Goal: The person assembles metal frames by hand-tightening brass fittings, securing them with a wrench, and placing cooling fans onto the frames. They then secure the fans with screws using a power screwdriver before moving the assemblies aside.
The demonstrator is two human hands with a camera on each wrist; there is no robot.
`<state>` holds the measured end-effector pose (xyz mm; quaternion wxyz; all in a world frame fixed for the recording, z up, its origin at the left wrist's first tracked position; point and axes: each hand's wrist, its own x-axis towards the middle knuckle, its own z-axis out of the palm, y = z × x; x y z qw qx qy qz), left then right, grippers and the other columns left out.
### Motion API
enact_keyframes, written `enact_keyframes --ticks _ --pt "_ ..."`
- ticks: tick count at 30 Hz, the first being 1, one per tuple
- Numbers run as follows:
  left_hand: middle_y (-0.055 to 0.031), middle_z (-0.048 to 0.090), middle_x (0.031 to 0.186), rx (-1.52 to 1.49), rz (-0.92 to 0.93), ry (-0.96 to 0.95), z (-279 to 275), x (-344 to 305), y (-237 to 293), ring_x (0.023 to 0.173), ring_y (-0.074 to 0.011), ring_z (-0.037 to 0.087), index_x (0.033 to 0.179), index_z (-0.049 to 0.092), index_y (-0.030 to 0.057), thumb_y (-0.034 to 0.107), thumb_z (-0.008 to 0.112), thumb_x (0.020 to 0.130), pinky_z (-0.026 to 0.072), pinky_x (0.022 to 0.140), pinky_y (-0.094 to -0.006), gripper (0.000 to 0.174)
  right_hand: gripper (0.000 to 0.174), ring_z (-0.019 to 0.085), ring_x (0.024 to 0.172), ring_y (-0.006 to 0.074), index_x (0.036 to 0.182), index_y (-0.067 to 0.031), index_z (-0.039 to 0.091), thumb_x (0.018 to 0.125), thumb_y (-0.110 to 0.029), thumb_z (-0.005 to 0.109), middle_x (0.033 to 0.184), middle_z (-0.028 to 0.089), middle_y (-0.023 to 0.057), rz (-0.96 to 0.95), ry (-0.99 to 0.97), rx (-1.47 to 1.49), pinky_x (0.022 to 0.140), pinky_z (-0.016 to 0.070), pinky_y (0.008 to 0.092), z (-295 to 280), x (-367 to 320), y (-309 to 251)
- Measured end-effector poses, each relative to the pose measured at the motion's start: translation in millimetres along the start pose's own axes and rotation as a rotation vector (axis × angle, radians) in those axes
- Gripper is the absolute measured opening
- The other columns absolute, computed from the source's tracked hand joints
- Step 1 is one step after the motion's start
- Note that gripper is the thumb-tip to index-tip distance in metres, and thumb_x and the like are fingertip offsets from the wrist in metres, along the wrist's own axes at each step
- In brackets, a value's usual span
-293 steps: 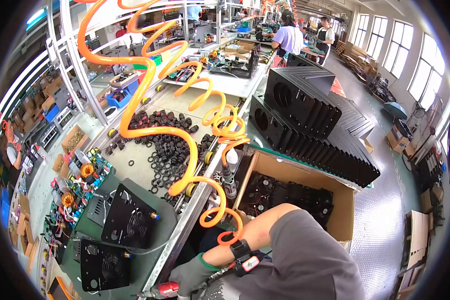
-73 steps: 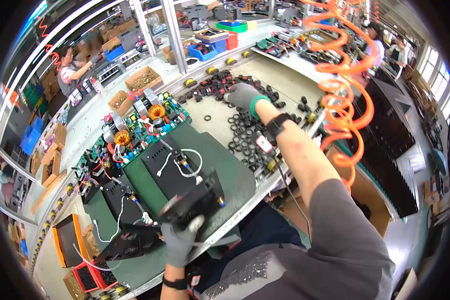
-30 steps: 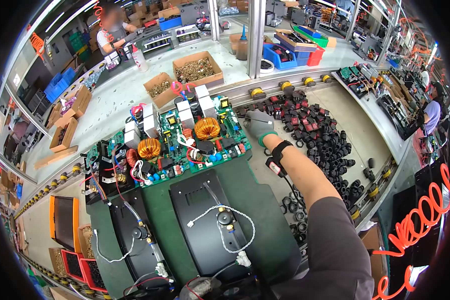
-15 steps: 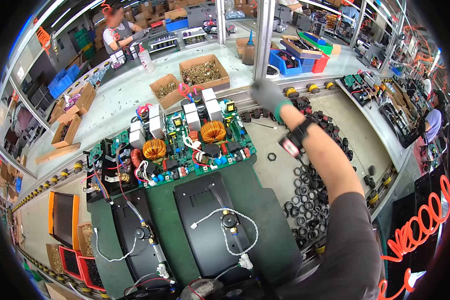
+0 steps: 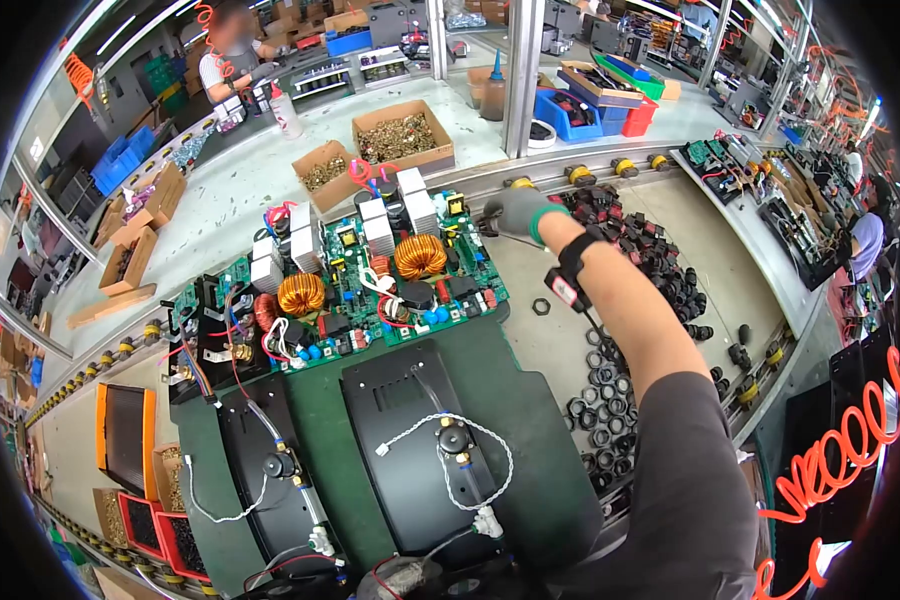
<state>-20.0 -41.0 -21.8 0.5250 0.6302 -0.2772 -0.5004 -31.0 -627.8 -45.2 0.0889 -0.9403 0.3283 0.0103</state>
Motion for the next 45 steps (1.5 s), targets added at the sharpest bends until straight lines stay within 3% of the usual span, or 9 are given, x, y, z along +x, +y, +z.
enact_keyframes --ticks 16,22,24,25,32,36,40,41,45 --pt "-0.0220 0.065 0.114 0.477 0.771 0.017 -8.2 9.0 -16.6 0.111 -0.0348 0.063 0.118 0.063 -0.0033 0.043 0.046 0.102 0.0484 0.096 -0.0440 0.052 0.033 0.069 0.090 0.0394 0.113 -0.0069 0.060 0.085 -0.022 0.065 0.097 0.069 0.0224 0.267 0.377 0.143 0.079 0.0533 0.0477 75.6 -25.2 -21.4" --pt "-0.0156 0.064 0.115 0.469 0.843 -0.043 -12.7 13.5 -27.3 0.100 -0.0294 0.065 0.134 0.049 -0.0001 0.032 0.080 0.081 0.0529 0.091 -0.0423 0.069 0.019 0.063 0.062 0.0150 0.105 -0.0075 0.062 0.098 -0.025 0.056 0.082 0.066 0.0049 0.457 0.299 1.815 0.045 0.0452 0.0285 13.8 -75.4 29.5" --pt "-0.0112 0.063 0.113 -0.303 0.021 -0.031 9.1 -1.1 -12.0 0.102 -0.0229 0.063 0.131 0.051 -0.0005 0.028 0.091 0.069 0.0528 0.091 -0.0374 0.078 0.027 0.056 0.056 0.0119 0.098 -0.0093 0.062 0.101 -0.035 0.054 0.077 0.062 0.0020 0.334 0.514 2.189 0.040 0.0395 0.0265 -51.7 -124.7 -19.2" --pt "-0.0108 0.062 0.115 0.238 0.539 0.044 5.8 3.1 -18.9 0.107 -0.0246 0.063 0.125 0.055 -0.0005 0.023 0.091 0.071 0.0522 0.095 -0.0402 0.069 0.030 0.054 0.055 0.0111 0.098 -0.0099 0.061 0.100 -0.039 0.055 0.076 0.061 0.0015 0.181 0.384 2.173 0.040 0.0395 0.0253 -74.8 -146.0 -25.3" --pt "-0.0163 0.062 0.125 0.642 0.636 0.196 12.5 -19.8 -18.7 0.104 -0.0242 0.062 0.136 0.044 -0.0034 0.013 0.083 0.075 0.0522 0.088 -0.0359 0.074 0.031 0.057 0.066 0.0151 0.104 -0.0055 0.062 0.096 -0.035 0.061 0.081 0.062 0.0054 -0.336 -0.106 2.128 0.049 0.0418 0.0242 -167.8 -312.3 -144.3" --pt "-0.0161 0.061 0.121 0.757 0.994 0.550 -3.5 -80.2 -38.7 0.101 -0.0272 0.065 0.143 0.037 0.0037 0.009 0.077 0.081 0.0544 0.084 -0.0374 0.074 0.033 0.066 0.094 0.0224 0.126 0.0028 0.054 0.094 -0.003 0.052 0.109 0.068 0.0118 -0.290 0.411 1.608 0.088 0.0510 0.0340 -138.0 -403.4 -198.3" --pt "-0.0187 0.061 0.124 0.552 1.292 0.542 -5.0 -144.9 30.5 0.105 -0.0363 0.063 0.133 0.054 0.0029 0.020 0.077 0.084 0.0528 0.085 -0.0433 0.057 0.081 0.059 0.059 0.0076 0.122 0.0013 0.058 0.087 -0.072 0.055 0.087 0.067 0.0062 -0.407 -0.023 1.528 0.047 0.0415 0.0223 -103.5 -448.9 -239.5" --pt "-0.0188 0.059 0.125 0.482 1.304 0.506 1.6 -155.5 53.4 0.106 -0.0370 0.062 0.135 0.052 0.0026 0.026 0.077 0.084 0.0519 0.085 -0.0436 0.062 0.065 0.059 0.107 0.0168 0.130 0.0008 0.053 0.092 -0.051 0.062 0.112 0.062 0.0096 -0.465 -0.454 1.617 0.095 0.0466 0.0340 -96.6 -443.0 -219.8" --pt "-0.0156 0.057 0.114 0.629 1.166 0.223 24.2 -151.7 82.1 0.099 -0.0387 0.058 0.139 0.044 0.0031 0.048 0.075 0.077 0.0476 0.085 -0.0454 0.083 0.064 0.060 0.098 0.0179 0.113 -0.0014 0.057 0.092 -0.062 0.057 0.111 0.061 0.0107 -0.450 -0.006 1.168 0.080 0.0504 0.0314 -85.6 -481.8 -329.0"
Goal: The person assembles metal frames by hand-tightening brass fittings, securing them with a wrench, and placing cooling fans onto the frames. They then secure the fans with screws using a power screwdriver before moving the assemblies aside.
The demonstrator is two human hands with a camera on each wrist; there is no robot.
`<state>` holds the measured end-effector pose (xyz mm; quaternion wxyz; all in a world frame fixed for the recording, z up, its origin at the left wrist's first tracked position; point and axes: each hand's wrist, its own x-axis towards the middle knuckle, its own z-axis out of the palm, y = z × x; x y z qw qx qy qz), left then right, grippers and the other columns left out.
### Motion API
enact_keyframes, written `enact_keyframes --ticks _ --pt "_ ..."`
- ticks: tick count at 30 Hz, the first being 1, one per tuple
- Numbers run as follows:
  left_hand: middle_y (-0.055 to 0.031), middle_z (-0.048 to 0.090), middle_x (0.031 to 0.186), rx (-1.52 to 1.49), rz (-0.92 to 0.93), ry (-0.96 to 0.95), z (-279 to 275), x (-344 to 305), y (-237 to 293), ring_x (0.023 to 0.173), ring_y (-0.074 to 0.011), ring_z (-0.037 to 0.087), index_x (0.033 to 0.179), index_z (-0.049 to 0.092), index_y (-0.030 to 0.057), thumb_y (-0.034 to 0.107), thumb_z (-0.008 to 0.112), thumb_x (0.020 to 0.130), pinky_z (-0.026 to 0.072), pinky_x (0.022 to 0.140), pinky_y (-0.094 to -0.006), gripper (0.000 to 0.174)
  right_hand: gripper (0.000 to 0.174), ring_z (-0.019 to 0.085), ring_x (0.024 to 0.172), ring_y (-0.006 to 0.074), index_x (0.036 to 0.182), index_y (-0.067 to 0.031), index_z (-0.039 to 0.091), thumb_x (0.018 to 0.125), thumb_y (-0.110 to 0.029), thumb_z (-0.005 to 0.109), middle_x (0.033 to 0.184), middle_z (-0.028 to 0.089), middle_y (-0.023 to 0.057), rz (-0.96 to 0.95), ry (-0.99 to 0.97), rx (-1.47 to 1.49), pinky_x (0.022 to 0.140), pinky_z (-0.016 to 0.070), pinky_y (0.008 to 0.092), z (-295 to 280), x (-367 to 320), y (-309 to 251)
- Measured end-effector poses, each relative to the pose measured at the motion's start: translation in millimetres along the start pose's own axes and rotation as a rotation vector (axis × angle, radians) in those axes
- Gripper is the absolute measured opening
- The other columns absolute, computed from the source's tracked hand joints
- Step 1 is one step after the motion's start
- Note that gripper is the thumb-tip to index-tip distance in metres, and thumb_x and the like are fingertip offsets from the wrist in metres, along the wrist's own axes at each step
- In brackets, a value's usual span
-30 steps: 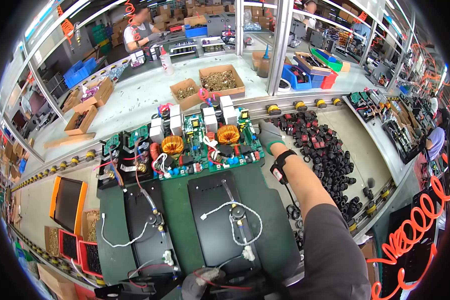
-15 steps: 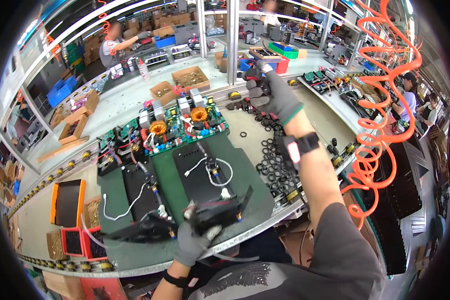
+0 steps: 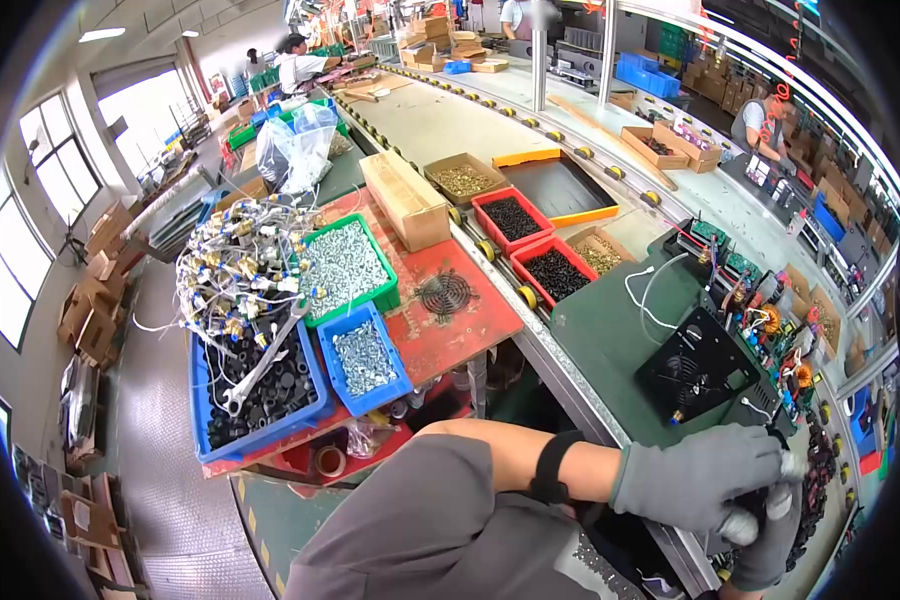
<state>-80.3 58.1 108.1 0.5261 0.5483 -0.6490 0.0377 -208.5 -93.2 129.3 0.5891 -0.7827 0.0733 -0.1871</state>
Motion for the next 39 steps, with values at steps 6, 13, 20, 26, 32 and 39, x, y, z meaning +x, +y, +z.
enact_keyframes --ticks 6,13,20,26,32,39 --pt "-0.0158 0.061 0.101 -0.263 -0.059 0.234 7.3 8.6 -2.0 0.096 -0.0353 0.060 0.119 0.061 0.0032 0.045 0.074 0.081 0.0487 0.084 -0.0428 0.058 0.079 0.059 0.107 0.0175 0.136 0.0007 0.051 0.087 -0.061 0.058 0.123 0.060 0.0115 0.131 -0.177 0.000 0.086 0.0487 0.0302 -20.0 -5.2 -14.7" --pt "-0.0140 0.064 0.119 -0.628 -0.412 0.059 18.6 16.5 4.3 0.109 -0.0216 0.064 0.123 0.062 0.0004 0.010 0.071 0.088 0.0516 0.095 -0.0348 0.037 0.054 0.068 0.090 0.0231 0.126 -0.0037 0.054 0.080 -0.017 0.079 0.102 0.066 0.0119 -0.270 0.274 -0.430 0.078 0.0538 0.0324 5.0 -40.7 -14.1" --pt "-0.0091 0.067 0.105 -0.011 -0.208 -0.138 38.8 34.0 6.3 0.097 -0.0193 0.066 0.119 0.063 -0.0005 0.016 0.073 0.088 0.0530 0.084 -0.0318 0.037 0.035 0.066 0.083 0.0290 0.108 -0.0072 0.058 0.082 -0.020 0.079 0.088 0.066 0.0091 -0.140 0.534 -0.582 0.070 0.0527 0.0389 -12.3 -72.1 35.5" --pt "-0.0150 0.066 0.113 0.441 0.023 -0.432 36.2 108.3 -21.5 0.103 -0.0349 0.064 0.127 0.060 0.0080 0.006 0.065 0.085 0.0508 0.090 -0.0412 0.043 0.032 0.062 0.066 0.0268 0.101 -0.0067 0.058 0.083 -0.025 0.077 0.083 0.064 0.0090 -0.022 0.733 -0.595 0.062 0.0500 0.0387 -28.6 -37.6 59.0" --pt "-0.0177 0.068 0.110 0.227 -0.003 -0.674 49.9 130.4 -47.1 0.102 -0.0350 0.066 0.125 0.062 0.0056 0.017 0.067 0.090 0.0521 0.087 -0.0389 0.037 0.032 0.061 0.068 0.0300 0.094 -0.0067 0.057 0.082 -0.029 0.076 0.081 0.061 0.0116 -0.025 0.805 -0.691 0.060 0.0472 0.0411 -31.1 -12.9 80.7" --pt "-0.0123 0.066 0.075 0.302 -0.120 -0.387 79.6 110.6 -50.3 0.075 -0.0338 0.067 0.098 0.063 0.0086 0.027 0.076 0.078 0.0499 0.063 -0.0435 0.031 0.043 0.066 0.076 0.0321 0.099 -0.0049 0.056 0.074 -0.027 0.083 0.089 0.063 0.0133 0.049 0.669 -0.705 0.067 0.0513 0.0410 -51.2 -10.0 71.0"
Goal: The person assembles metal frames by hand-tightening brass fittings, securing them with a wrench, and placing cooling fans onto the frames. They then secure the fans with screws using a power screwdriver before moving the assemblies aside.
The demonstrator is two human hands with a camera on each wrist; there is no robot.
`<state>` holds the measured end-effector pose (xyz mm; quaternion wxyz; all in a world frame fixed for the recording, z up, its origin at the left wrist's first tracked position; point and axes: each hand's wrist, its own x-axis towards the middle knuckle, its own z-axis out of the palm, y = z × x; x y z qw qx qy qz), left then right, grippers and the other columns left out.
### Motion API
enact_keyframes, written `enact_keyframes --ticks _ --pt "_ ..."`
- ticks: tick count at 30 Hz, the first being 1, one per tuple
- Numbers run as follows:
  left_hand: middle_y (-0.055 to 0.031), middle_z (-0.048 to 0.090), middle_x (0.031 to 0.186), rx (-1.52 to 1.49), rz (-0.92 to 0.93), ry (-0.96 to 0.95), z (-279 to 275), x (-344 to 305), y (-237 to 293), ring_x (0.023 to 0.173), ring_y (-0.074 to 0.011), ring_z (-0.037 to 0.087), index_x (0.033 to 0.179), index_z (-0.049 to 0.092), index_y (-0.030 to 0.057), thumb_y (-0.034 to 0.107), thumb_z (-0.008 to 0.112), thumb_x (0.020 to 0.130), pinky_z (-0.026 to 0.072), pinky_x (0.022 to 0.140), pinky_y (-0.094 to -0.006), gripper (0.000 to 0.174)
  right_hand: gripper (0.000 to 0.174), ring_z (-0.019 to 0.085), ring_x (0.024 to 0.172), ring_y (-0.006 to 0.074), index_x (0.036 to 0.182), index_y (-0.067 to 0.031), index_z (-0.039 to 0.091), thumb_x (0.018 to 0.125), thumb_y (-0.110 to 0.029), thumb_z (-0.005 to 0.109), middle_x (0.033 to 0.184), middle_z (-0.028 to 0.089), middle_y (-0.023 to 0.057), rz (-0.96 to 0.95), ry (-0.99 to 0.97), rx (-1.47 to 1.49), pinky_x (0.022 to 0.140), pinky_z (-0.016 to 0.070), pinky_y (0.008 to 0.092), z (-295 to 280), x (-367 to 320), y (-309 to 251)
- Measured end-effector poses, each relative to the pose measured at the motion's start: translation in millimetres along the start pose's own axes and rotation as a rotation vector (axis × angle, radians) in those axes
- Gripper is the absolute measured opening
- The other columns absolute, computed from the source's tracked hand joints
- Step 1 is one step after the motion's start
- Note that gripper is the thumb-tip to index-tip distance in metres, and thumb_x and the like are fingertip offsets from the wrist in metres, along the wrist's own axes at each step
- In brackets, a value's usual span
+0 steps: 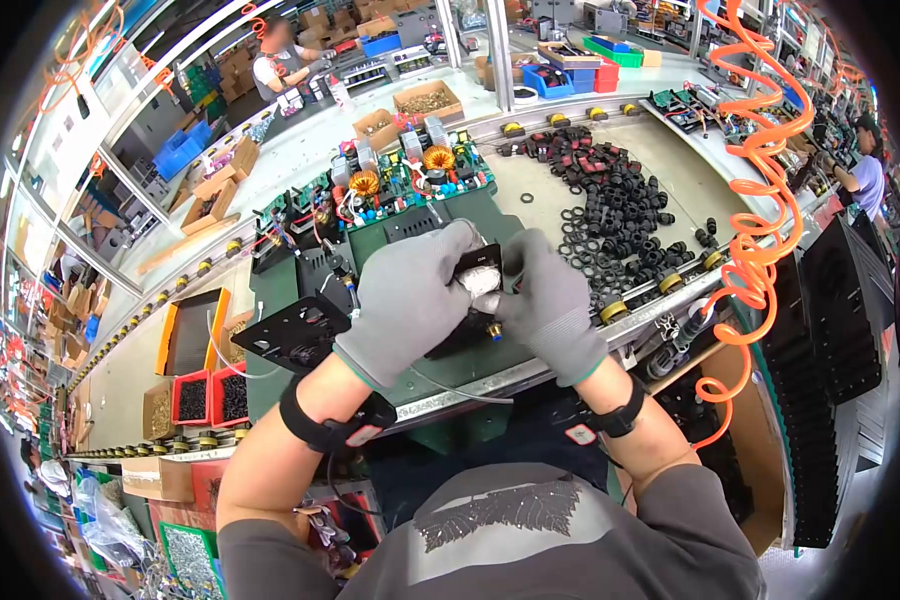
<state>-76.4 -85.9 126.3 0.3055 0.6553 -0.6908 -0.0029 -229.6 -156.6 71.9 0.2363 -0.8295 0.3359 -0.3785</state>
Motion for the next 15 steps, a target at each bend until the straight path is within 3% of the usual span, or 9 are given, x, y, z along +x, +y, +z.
enact_keyframes --ticks 2,4,6,7,10,12,13,14,15 --pt "-0.0117 0.066 0.075 0.062 0.018 0.036 3.4 -1.2 1.2 0.075 -0.0332 0.067 0.099 0.063 0.0095 0.027 0.077 0.077 0.0497 0.062 -0.0434 0.032 0.048 0.067 0.081 0.0307 0.106 -0.0045 0.058 0.074 -0.028 0.084 0.096 0.066 0.0135 0.092 0.022 0.061 0.070 0.0526 0.0393 -7.3 8.7 -1.2" --pt "-0.0111 0.066 0.075 0.119 0.033 0.072 8.2 0.2 3.4 0.074 -0.0326 0.067 0.099 0.063 0.0104 0.027 0.078 0.075 0.0495 0.061 -0.0433 0.033 0.059 0.068 0.084 0.0298 0.119 -0.0069 0.057 0.072 -0.031 0.085 0.100 0.067 0.0132 0.042 -0.086 0.192 0.073 0.0534 0.0390 -2.9 16.2 13.7" --pt "-0.0068 0.065 0.067 0.234 0.099 0.212 11.5 2.8 6.7 0.063 -0.0265 0.066 0.097 0.067 0.0120 0.027 0.079 0.078 0.0492 0.058 -0.0346 0.027 0.070 0.068 0.082 0.0308 0.128 -0.0112 0.053 0.070 -0.031 0.086 0.100 0.067 0.0127 -0.177 -0.118 0.192 0.074 0.0536 0.0390 13.7 21.4 33.6" --pt "-0.0068 0.065 0.067 0.233 0.091 0.214 10.1 2.2 7.9 0.063 -0.0265 0.066 0.097 0.067 0.0120 0.027 0.079 0.078 0.0492 0.058 -0.0346 0.027 0.070 0.068 0.082 0.0308 0.128 -0.0112 0.053 0.070 -0.031 0.086 0.100 0.067 0.0127 -0.179 -0.126 0.192 0.074 0.0536 0.0390 12.2 21.4 32.8" --pt "-0.0088 0.066 0.076 0.168 -0.010 0.099 -0.1 -1.8 11.8 0.069 -0.0272 0.067 0.101 0.067 0.0099 0.027 0.079 0.079 0.0514 0.063 -0.0337 0.030 0.081 0.067 0.085 0.0329 0.139 -0.0126 0.045 0.070 -0.026 0.085 0.104 0.066 0.0135 -0.142 -0.199 0.232 0.074 0.0537 0.0385 -6.7 19.6 19.7" --pt "-0.0104 0.068 0.089 0.099 0.177 0.311 -14.2 -12.1 6.9 0.076 -0.0250 0.067 0.107 0.066 0.0069 0.023 0.077 0.081 0.0531 0.069 -0.0323 0.032 0.088 0.065 0.085 0.0323 0.146 -0.0122 0.040 0.070 -0.019 0.085 0.112 0.064 0.0145 -0.150 -0.140 0.133 0.073 0.0538 0.0374 -37.4 14.2 -4.1" --pt "-0.0095 0.068 0.099 0.027 0.166 0.377 -26.9 -25.0 8.1 0.086 -0.0215 0.067 0.113 0.064 0.0020 0.022 0.076 0.084 0.0538 0.075 -0.0317 0.037 0.095 0.063 0.083 0.0299 0.150 -0.0117 0.034 0.070 -0.011 0.083 0.116 0.061 0.0144 -0.210 -0.084 0.167 0.073 0.0532 0.0380 -52.6 9.3 -18.3" --pt "-0.0070 0.067 0.098 -0.307 -0.072 0.321 -40.6 -43.6 16.4 0.089 -0.0193 0.066 0.116 0.062 -0.0003 0.022 0.074 0.088 0.0534 0.073 -0.0315 0.038 0.092 0.062 0.086 0.0288 0.149 -0.0085 0.034 0.070 -0.001 0.079 0.117 0.060 0.0147 -0.216 -0.116 0.358 0.075 0.0528 0.0390 -65.0 3.0 -31.5" --pt "-0.0086 0.066 0.100 -0.571 -0.194 0.108 -60.3 -55.3 21.5 0.091 -0.0178 0.066 0.117 0.061 0.0002 0.026 0.071 0.091 0.0531 0.077 -0.0312 0.038 0.083 0.063 0.082 0.0246 0.143 -0.0020 0.038 0.070 0.000 0.076 0.116 0.061 0.0150 -0.366 -0.108 0.422 0.074 0.0519 0.0353 -63.3 -1.5 -39.3"
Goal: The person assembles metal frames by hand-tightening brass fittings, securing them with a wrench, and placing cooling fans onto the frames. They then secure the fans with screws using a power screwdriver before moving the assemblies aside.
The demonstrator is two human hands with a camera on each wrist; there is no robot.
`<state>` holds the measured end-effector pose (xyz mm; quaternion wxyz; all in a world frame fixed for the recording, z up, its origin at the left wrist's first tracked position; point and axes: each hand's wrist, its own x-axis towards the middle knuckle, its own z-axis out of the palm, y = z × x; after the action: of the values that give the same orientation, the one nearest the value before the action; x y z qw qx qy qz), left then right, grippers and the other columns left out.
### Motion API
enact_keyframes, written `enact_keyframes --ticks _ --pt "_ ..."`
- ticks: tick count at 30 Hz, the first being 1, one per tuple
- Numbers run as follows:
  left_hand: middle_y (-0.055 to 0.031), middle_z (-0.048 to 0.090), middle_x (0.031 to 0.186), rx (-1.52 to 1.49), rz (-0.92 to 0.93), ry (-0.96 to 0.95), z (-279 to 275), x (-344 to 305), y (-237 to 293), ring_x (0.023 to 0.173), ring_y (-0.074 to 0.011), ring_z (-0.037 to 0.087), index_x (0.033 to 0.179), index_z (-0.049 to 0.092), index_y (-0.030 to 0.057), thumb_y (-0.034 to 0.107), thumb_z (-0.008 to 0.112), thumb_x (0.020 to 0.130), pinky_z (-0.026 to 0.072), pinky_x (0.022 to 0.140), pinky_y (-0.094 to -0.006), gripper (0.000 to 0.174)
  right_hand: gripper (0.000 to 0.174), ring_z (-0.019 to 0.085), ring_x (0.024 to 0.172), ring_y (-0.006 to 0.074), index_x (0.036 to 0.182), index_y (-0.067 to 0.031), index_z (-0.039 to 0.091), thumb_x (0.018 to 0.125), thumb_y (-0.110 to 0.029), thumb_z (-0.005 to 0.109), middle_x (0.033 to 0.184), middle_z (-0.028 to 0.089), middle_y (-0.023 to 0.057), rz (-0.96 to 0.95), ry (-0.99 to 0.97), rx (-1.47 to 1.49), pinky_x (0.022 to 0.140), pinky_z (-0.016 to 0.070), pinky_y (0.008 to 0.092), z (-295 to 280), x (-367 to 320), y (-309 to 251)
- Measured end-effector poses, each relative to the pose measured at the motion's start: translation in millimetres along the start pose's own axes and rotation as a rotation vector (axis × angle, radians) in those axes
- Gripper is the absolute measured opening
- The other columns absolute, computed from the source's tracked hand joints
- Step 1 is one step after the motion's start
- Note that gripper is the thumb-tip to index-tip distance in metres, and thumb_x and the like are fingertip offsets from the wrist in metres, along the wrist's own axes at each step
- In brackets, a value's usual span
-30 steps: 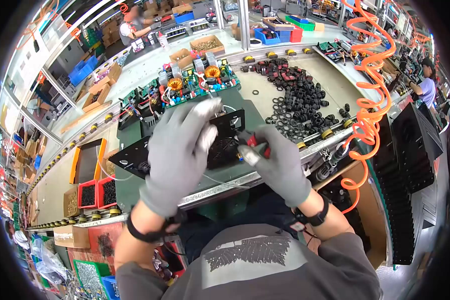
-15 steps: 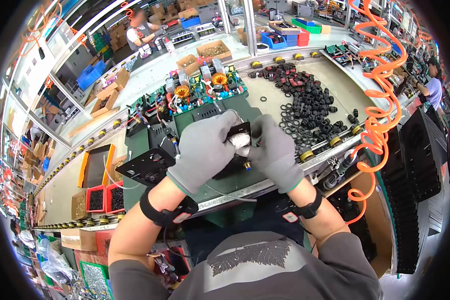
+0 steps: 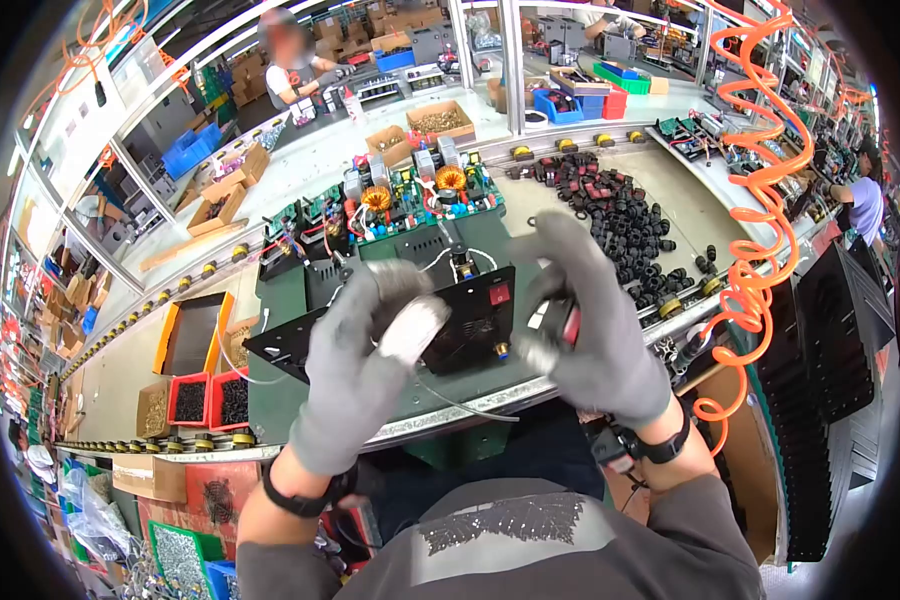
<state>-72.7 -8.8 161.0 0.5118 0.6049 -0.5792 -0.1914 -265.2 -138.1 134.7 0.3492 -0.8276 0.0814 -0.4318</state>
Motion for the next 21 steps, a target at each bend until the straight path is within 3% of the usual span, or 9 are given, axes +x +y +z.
enact_keyframes --ticks 3,5,7,9,11,12,13,19,21 --pt "-0.0120 0.064 0.117 -0.670 -0.352 -0.273 -7.5 -38.0 -5.2 0.100 -0.0178 0.065 0.121 0.059 -0.0006 0.026 0.062 0.097 0.0530 0.084 -0.0318 0.036 0.069 0.066 0.083 0.0260 0.133 0.0049 0.042 0.071 0.002 0.072 0.116 0.063 0.0174 -0.342 -0.152 -0.031 0.077 0.0530 0.0343 32.0 13.6 -25.7" --pt "-0.0109 0.061 0.125 0.427 0.466 -0.180 -18.2 -49.0 -30.4 0.108 -0.0193 0.063 0.134 0.051 -0.0009 0.026 0.057 0.100 0.0518 0.091 -0.0335 0.044 0.077 0.066 0.096 0.0339 0.136 0.0048 0.041 0.070 -0.005 0.079 0.120 0.063 0.0187 -0.447 -0.077 -0.028 0.084 0.0534 0.0408 62.1 16.3 -26.9" --pt "-0.0107 0.061 0.122 -0.518 -0.224 -0.132 -17.4 -59.8 -4.8 0.111 -0.0205 0.061 0.132 0.053 0.0008 0.023 0.058 0.100 0.0507 0.093 -0.0337 0.040 0.079 0.064 0.100 0.0350 0.135 0.0005 0.046 0.067 -0.012 0.084 0.117 0.065 0.0158 -0.404 -0.029 -0.092 0.084 0.0535 0.0412 86.1 22.0 -29.9" --pt "-0.0096 0.061 0.120 -0.713 -0.290 -0.033 -32.8 -70.1 -16.8 0.111 -0.0180 0.059 0.129 0.055 0.0020 0.028 0.059 0.099 0.0502 0.092 -0.0325 0.040 0.073 0.062 0.103 0.0346 0.133 -0.0050 0.051 0.068 -0.015 0.083 0.116 0.063 0.0146 -0.339 -0.091 -0.106 0.087 0.0505 0.0427 98.8 21.9 -35.7" --pt "-0.0064 0.059 0.115 0.326 0.205 -0.048 -51.4 -71.9 -32.5 0.101 -0.0131 0.059 0.128 0.055 0.0026 0.038 0.055 0.100 0.0511 0.084 -0.0290 0.045 0.068 0.060 0.107 0.0341 0.131 -0.0106 0.056 0.069 -0.017 0.082 0.116 0.061 0.0133 -0.269 -0.146 -0.141 0.090 0.0475 0.0443 109.9 21.4 -38.8" --pt "-0.0067 0.059 0.108 -0.539 -0.294 -0.014 -47.4 -80.5 -26.5 0.090 -0.0140 0.061 0.126 0.056 0.0012 0.028 0.054 0.101 0.0527 0.078 -0.0284 0.036 0.060 0.061 0.105 0.0334 0.124 -0.0123 0.060 0.068 -0.019 0.083 0.110 0.062 0.0117 -0.221 -0.152 -0.150 0.089 0.0475 0.0444 116.6 20.7 -38.6" --pt "-0.0067 0.059 0.108 -0.538 -0.294 -0.004 -51.8 -82.4 -27.7 0.090 -0.0140 0.061 0.126 0.056 0.0012 0.028 0.054 0.101 0.0527 0.078 -0.0284 0.036 0.053 0.061 0.102 0.0326 0.117 -0.0139 0.065 0.067 -0.020 0.083 0.105 0.063 0.0101 -0.171 -0.154 -0.161 0.088 0.0475 0.0445 123.6 20.8 -39.7" --pt "-0.0097 0.067 0.105 0.604 0.254 0.418 -105.0 -60.6 -60.8 0.089 -0.0221 0.067 0.121 0.061 0.0039 0.018 0.064 0.094 0.0532 0.075 -0.0324 0.030 0.040 0.064 0.085 0.0291 0.113 -0.0146 0.066 0.075 -0.009 0.079 0.098 0.061 0.0119 -0.056 -0.159 -0.114 0.073 0.0523 0.0363 146.8 20.7 -38.5" --pt "-0.0112 0.068 0.104 0.725 0.272 0.284 -118.1 -41.1 -66.0 0.089 -0.0270 0.067 0.120 0.063 0.0060 0.014 0.066 0.090 0.0532 0.076 -0.0356 0.031 0.041 0.064 0.084 0.0286 0.115 -0.0140 0.065 0.077 -0.004 0.076 0.099 0.061 0.0122 0.099 -0.100 0.070 0.074 0.0517 0.0357 158.9 16.3 -31.3"
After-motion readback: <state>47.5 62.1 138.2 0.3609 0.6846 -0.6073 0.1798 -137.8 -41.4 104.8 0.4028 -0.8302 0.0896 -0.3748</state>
